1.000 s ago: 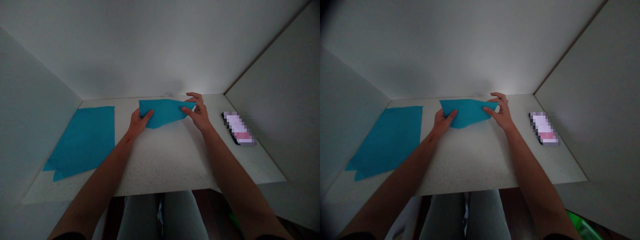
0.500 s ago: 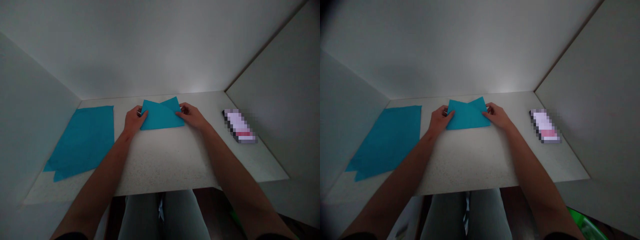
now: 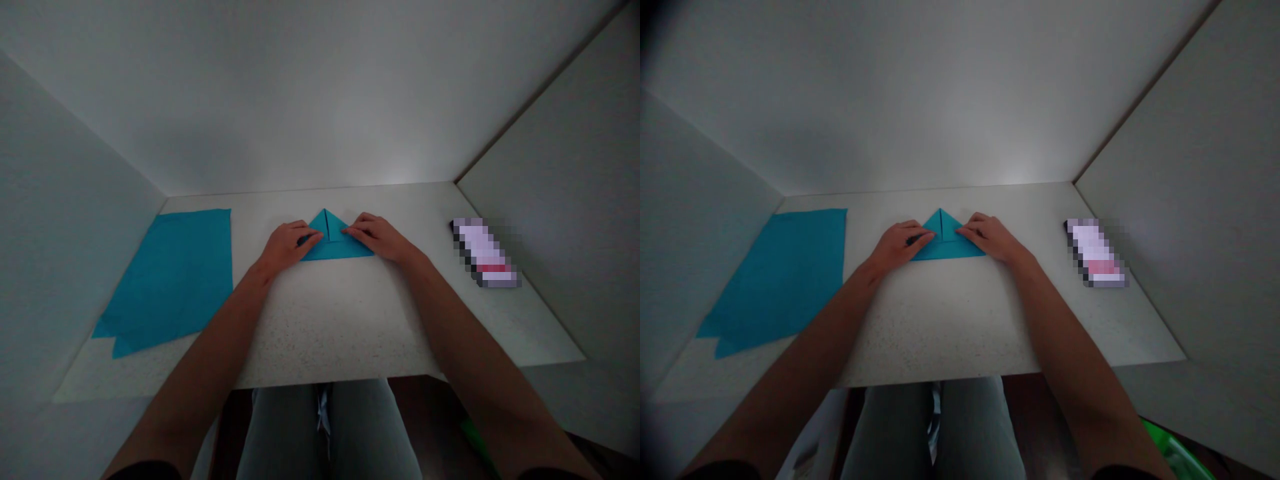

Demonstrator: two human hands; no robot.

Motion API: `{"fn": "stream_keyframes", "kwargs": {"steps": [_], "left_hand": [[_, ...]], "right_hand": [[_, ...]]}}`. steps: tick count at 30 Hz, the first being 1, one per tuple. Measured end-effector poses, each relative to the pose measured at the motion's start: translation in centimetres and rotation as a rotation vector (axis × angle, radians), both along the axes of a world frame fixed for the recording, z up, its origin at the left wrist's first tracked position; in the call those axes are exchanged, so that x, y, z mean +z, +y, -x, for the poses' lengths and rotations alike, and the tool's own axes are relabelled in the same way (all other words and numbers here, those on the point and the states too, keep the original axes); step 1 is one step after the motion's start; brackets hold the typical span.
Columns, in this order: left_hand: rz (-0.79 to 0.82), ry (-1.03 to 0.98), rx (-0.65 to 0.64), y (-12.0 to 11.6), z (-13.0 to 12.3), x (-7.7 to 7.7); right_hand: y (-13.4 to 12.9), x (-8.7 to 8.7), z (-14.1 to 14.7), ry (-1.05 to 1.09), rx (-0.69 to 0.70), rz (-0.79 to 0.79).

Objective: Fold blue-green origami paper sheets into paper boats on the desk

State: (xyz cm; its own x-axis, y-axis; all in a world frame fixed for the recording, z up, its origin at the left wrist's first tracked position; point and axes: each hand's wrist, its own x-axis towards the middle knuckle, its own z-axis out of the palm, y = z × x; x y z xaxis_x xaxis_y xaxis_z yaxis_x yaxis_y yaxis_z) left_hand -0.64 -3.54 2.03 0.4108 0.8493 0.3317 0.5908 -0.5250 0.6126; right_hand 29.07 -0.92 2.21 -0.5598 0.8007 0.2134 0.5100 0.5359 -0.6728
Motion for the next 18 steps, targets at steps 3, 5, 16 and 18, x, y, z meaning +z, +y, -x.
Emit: {"fn": "stream_keyframes", "kwargs": {"steps": [3, 5, 16, 18], "left_hand": [[-0.01, 0.05, -0.008, 0.4, 0.2, -0.5], [-0.051, 0.076, 0.027, 0.7, 0.3, -0.9], [-0.087, 0.191, 0.043, -0.5, -0.2, -1.1], [-0.064, 0.181, -0.022, -0.7, -0.3, -0.9]], "right_hand": [[0.3, -0.6, 0.0, -0.065, -0.015, -0.082], [0.5, -0.9, 0.0, -0.096, -0.04, -0.145], [-0.2, -1.4, 0.6, -0.232, -0.038, -0.221], [-0.3, -1.4, 0.6, -0.226, -0.017, -0.204]]}}
